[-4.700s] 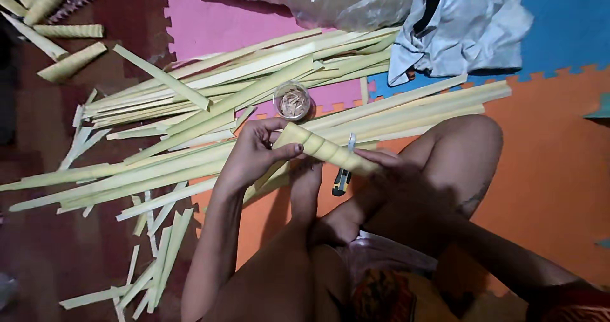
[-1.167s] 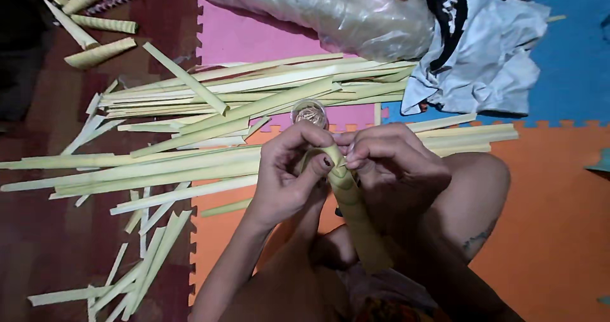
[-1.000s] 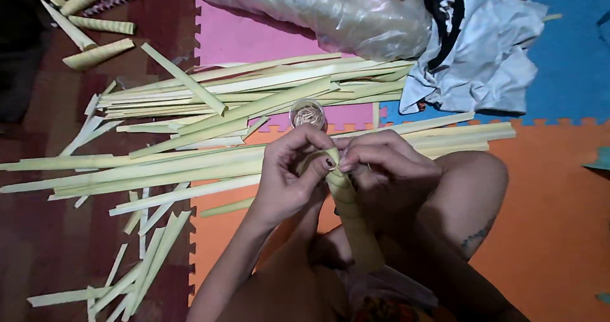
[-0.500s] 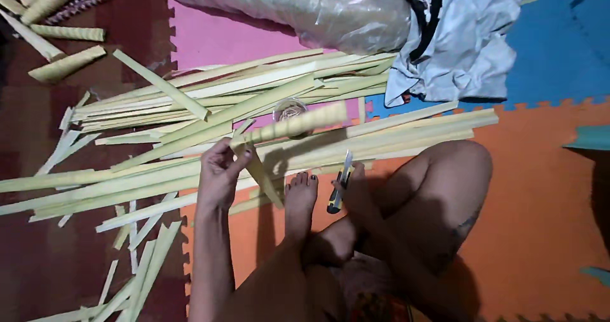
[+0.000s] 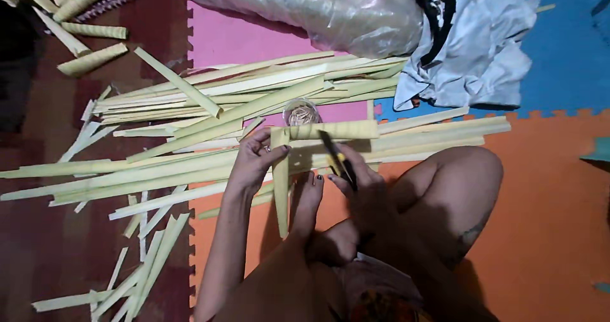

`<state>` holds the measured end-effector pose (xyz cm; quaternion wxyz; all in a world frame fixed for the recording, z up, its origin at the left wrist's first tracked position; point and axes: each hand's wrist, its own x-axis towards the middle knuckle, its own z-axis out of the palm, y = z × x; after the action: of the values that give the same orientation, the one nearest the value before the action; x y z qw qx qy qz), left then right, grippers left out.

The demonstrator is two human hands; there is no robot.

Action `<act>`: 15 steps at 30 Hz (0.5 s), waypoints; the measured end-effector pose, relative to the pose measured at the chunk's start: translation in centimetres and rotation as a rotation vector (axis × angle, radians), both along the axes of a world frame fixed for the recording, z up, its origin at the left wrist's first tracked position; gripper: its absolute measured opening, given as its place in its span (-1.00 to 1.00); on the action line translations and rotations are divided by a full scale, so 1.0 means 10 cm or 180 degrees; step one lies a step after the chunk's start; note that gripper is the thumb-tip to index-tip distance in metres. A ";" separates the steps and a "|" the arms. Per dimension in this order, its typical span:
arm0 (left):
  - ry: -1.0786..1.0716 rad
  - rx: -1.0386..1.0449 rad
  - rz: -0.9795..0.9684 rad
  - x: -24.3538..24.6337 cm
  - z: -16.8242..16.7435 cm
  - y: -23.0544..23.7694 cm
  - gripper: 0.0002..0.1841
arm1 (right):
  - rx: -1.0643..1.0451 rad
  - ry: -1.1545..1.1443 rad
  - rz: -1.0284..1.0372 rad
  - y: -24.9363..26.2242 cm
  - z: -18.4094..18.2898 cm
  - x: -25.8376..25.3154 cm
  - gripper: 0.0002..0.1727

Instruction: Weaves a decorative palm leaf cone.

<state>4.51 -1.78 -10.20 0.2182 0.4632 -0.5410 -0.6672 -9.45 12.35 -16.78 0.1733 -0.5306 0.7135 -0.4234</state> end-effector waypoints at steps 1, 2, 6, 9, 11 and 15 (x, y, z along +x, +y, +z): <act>0.0210 0.0088 -0.0094 0.09 -0.14 -0.07 -0.67 | -0.0198 0.0245 0.0108 -0.05 0.00 -0.02 -0.45; 0.0473 0.0172 -0.0191 0.21 -0.35 -0.16 -0.62 | -0.0377 0.0411 0.0166 -0.09 -0.01 -0.04 -0.48; 0.0871 0.0498 -0.0223 0.33 -0.53 -0.26 -0.65 | -0.0555 0.0514 0.0209 -0.15 -0.02 -0.03 -0.57; 0.1103 0.0669 -0.0284 0.29 -0.49 -0.22 -0.66 | -0.0545 0.0479 0.0269 -0.19 0.02 -0.01 -0.57; 0.1298 0.0715 -0.0568 0.23 -0.46 -0.17 -0.61 | -0.0579 0.0514 0.0271 -0.23 0.04 0.01 -0.56; 0.1190 0.0452 -0.0863 0.12 -0.13 -0.01 -0.36 | -0.0774 0.0587 0.0091 -0.25 0.13 0.01 -0.60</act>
<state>5.67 -1.93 -11.47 0.1898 0.2689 -0.5002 -0.8009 -9.39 9.85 -15.44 0.0475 -0.5944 0.6622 -0.4537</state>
